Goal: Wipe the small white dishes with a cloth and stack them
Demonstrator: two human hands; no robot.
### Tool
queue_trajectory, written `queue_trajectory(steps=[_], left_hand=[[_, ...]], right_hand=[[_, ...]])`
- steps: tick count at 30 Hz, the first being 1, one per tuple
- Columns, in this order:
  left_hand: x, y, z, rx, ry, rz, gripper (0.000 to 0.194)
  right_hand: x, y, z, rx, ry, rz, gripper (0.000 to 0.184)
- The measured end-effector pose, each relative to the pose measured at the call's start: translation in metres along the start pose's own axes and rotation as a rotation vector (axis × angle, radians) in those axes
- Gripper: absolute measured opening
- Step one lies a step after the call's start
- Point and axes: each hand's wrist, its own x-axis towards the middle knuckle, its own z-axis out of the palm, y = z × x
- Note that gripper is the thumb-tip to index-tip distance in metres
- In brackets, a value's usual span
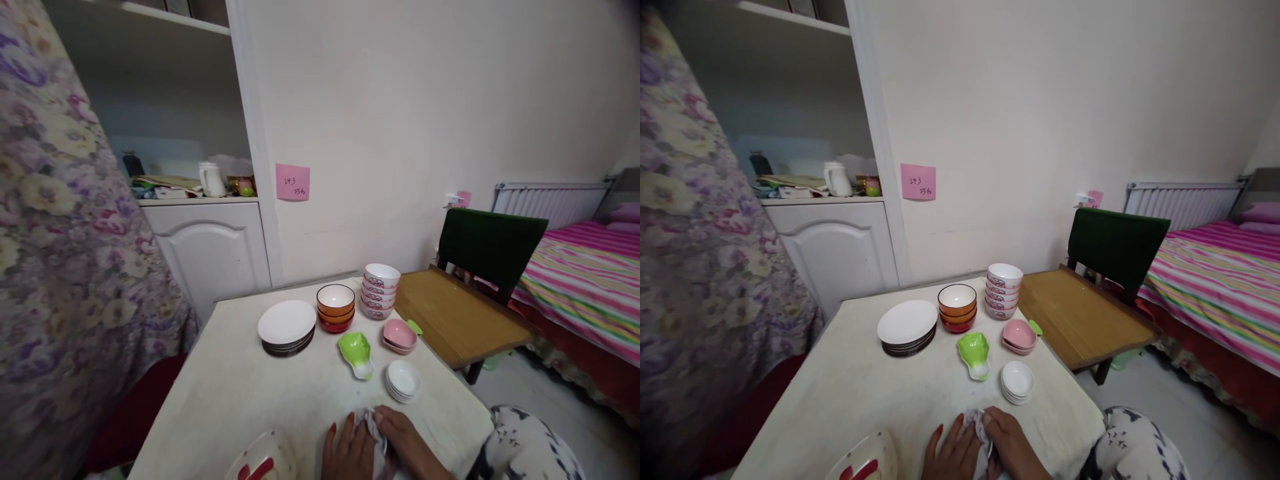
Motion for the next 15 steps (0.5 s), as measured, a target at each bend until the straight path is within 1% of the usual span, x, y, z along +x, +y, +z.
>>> queue_trajectory(steps=[1, 2, 4, 5, 6, 7, 10, 13, 15], left_hand=[[0.000, 0.001, 0.000, 0.026, 0.045, -0.009, 0.029], [-0.001, 0.003, 0.002, 0.058, 0.125, -0.012, 0.025], [-0.001, 0.008, 0.007, 0.110, 0.322, 0.005, 0.019], [0.000, 0.010, 0.009, 0.129, 0.407, 0.034, 0.020], [0.001, 0.012, 0.010, 0.144, 0.468, 0.070, 0.023], [0.004, 0.012, 0.009, 0.155, 0.497, 0.111, 0.025], [0.015, 0.011, 0.002, 0.173, 0.476, 0.214, 0.026], [0.021, 0.007, -0.006, 0.191, 0.491, 0.184, 0.032], [0.018, 0.004, -0.008, 0.215, 0.459, 0.194, 0.031]], right_hand=[[0.000, 0.000, 0.001, -0.002, 0.007, 0.012, 0.040], [0.000, 0.000, 0.002, -0.004, 0.011, 0.018, 0.041], [0.001, 0.003, 0.001, -0.013, 0.011, 0.010, 0.043], [0.002, 0.004, 0.000, -0.018, 0.013, 0.001, 0.043], [0.003, 0.005, -0.001, -0.023, 0.015, -0.008, 0.043], [0.004, 0.006, -0.002, -0.027, 0.016, -0.015, 0.043], [0.005, 0.006, -0.003, -0.032, 0.014, -0.025, 0.042], [0.004, 0.004, -0.001, -0.029, 0.018, -0.022, 0.040], [0.003, 0.003, 0.000, -0.027, 0.030, -0.014, 0.040]])
